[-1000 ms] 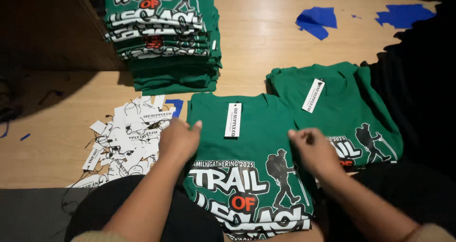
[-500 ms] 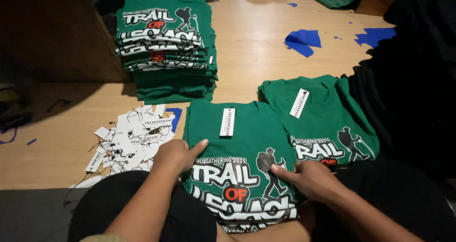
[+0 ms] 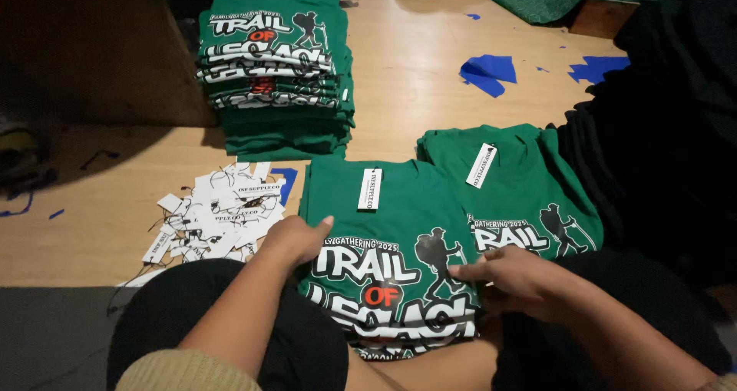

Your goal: The person attaches white tags to the neck of green t-shirts. They pick up a tag, thread it through the shirt's neck opening, and then place the tagged shirt onto a stack.

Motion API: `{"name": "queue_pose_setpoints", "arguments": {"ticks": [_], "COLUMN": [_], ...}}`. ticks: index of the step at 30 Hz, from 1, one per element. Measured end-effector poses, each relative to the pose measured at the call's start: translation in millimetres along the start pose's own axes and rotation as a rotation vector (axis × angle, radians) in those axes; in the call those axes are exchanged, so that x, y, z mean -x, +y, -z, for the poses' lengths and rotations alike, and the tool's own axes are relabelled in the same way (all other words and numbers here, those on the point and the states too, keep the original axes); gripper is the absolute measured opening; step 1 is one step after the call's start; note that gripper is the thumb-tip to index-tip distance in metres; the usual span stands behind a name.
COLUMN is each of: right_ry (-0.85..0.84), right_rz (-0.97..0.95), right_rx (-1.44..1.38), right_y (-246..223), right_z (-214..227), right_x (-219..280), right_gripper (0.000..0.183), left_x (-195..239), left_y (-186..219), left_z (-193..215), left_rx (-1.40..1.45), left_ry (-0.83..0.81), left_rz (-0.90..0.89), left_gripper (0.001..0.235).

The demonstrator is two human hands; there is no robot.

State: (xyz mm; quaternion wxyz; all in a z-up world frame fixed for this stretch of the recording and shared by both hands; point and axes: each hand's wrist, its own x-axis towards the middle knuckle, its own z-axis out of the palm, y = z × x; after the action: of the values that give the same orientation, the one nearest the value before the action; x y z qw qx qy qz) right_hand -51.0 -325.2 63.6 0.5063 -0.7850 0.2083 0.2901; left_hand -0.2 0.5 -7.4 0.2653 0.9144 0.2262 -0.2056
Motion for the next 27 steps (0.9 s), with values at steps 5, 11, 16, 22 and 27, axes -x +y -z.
{"name": "queue_pose_setpoints", "arguments": {"ticks": [5,11,16,22,27], "right_ry": [-0.06,-0.144,-0.214,-0.411,-0.275], "right_rz": [-0.029,-0.019,-0.049,0.424,0.116], "right_rx": [-0.08,-0.097,-0.031,1.092,0.685], "right_y": [10,-27,-16,-30,-24], "right_z": [2,-2,22,40,19], "right_x": [-20,26,3,-9,2], "right_gripper": [0.045,0.034,0.026,0.022,0.051], "left_x": [8,35,55,35,25], "left_y": [2,2,11,1,-5], "left_z": [3,16,26,14,13], "left_rx": [-0.122,-0.042,-0.048,0.184,0.039], "left_ry": [-0.039,-0.013,-0.032,-0.02,-0.003], "left_rz": [0.044,-0.041,-0.062,-0.037,0.005], "left_gripper": [0.096,0.1,0.099,0.094,0.091]}}
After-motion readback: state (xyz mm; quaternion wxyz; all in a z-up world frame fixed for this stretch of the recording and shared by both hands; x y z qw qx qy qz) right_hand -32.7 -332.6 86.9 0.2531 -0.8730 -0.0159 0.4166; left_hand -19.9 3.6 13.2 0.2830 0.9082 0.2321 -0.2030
